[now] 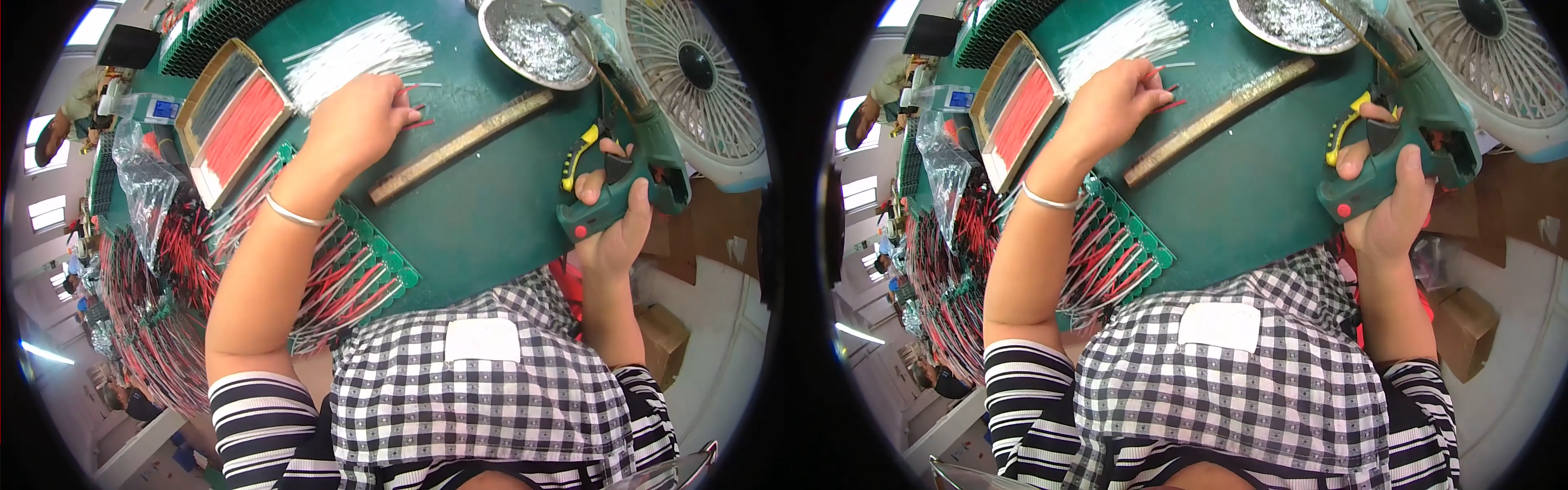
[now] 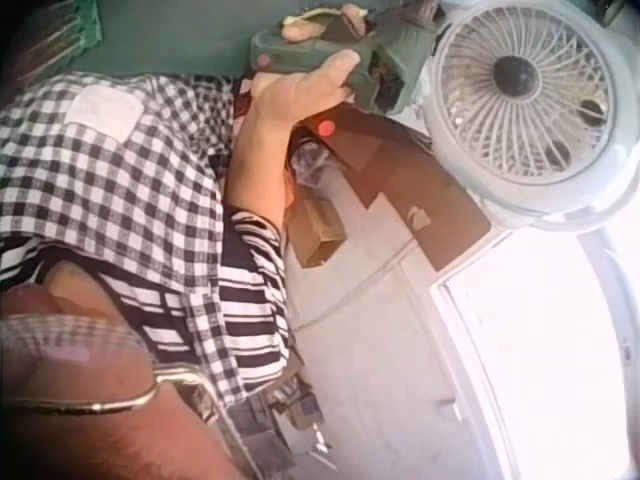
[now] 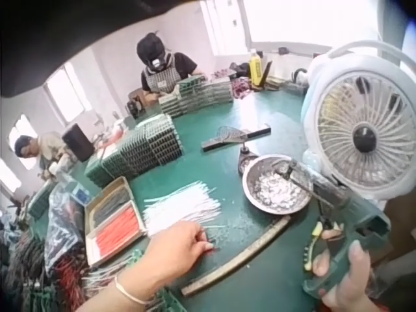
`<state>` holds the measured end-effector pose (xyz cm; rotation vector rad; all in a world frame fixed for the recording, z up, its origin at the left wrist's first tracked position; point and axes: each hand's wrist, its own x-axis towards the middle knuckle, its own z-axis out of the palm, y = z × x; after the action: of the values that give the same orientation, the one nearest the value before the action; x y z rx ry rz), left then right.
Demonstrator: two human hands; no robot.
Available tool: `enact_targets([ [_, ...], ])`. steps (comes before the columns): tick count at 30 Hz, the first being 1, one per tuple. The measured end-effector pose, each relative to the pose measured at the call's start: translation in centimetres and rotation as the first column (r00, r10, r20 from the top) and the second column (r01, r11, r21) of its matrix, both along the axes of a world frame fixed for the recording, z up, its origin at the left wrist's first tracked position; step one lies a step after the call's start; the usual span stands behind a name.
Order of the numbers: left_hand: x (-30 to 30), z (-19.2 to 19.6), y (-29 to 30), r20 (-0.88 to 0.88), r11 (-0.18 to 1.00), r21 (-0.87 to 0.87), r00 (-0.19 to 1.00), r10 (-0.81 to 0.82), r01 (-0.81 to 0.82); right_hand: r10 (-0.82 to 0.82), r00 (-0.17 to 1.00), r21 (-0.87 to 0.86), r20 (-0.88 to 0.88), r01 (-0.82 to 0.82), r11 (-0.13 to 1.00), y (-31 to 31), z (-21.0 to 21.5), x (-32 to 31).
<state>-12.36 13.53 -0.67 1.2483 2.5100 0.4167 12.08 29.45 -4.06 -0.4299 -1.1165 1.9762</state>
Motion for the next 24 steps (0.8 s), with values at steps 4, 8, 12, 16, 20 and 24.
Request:
enact_targets([
  [4, 0.6, -0.4, -0.7, -0.327, 0.984, 0.115, 0.941, -0.09, 0.134, 0.135, 0.99, 0.049, -0.039, -0.133, 0.99, 0.0, 0.0, 0.3],
  [8, 2.1, 2.5, -1.6, -0.447, 0.971, 0.161, 0.89, -0.09, 0.179, 0.123, 0.989, 0.022, -0.086, -0.121, 0.992, 0.3, -0.7, 0.9],
  [12, 4.7, 4.8, -5.7, -0.516, 0.949, 0.127, 0.836, -0.186, 0.29, 0.206, 0.978, 0.054, -0.024, -0.204, 0.977, -0.4, -0.3, 2.2],
  [16, 8.3, 5.0, -10.2, -0.412, 0.953, 0.076, 0.88, -0.237, 0.292, 0.306, 0.941, 0.204, 0.143, -0.331, 0.921, -2.2, 2.0, 4.8],
  [20, 11.2, 2.4, -12.4, -0.383, 0.963, 0.22, 0.921, -0.064, 0.159, 0.536, 0.795, 0.193, 0.284, -0.595, 0.78, -3.3, 3.0, 6.8],
  [24, 12.1, 0.9, -12.9, -0.384, 0.957, 0.285, 0.921, 0.057, 0.06, 0.13, 0.616, 0.597, 0.777, -0.787, 0.157, -3.0, 3.7, 6.2],
])
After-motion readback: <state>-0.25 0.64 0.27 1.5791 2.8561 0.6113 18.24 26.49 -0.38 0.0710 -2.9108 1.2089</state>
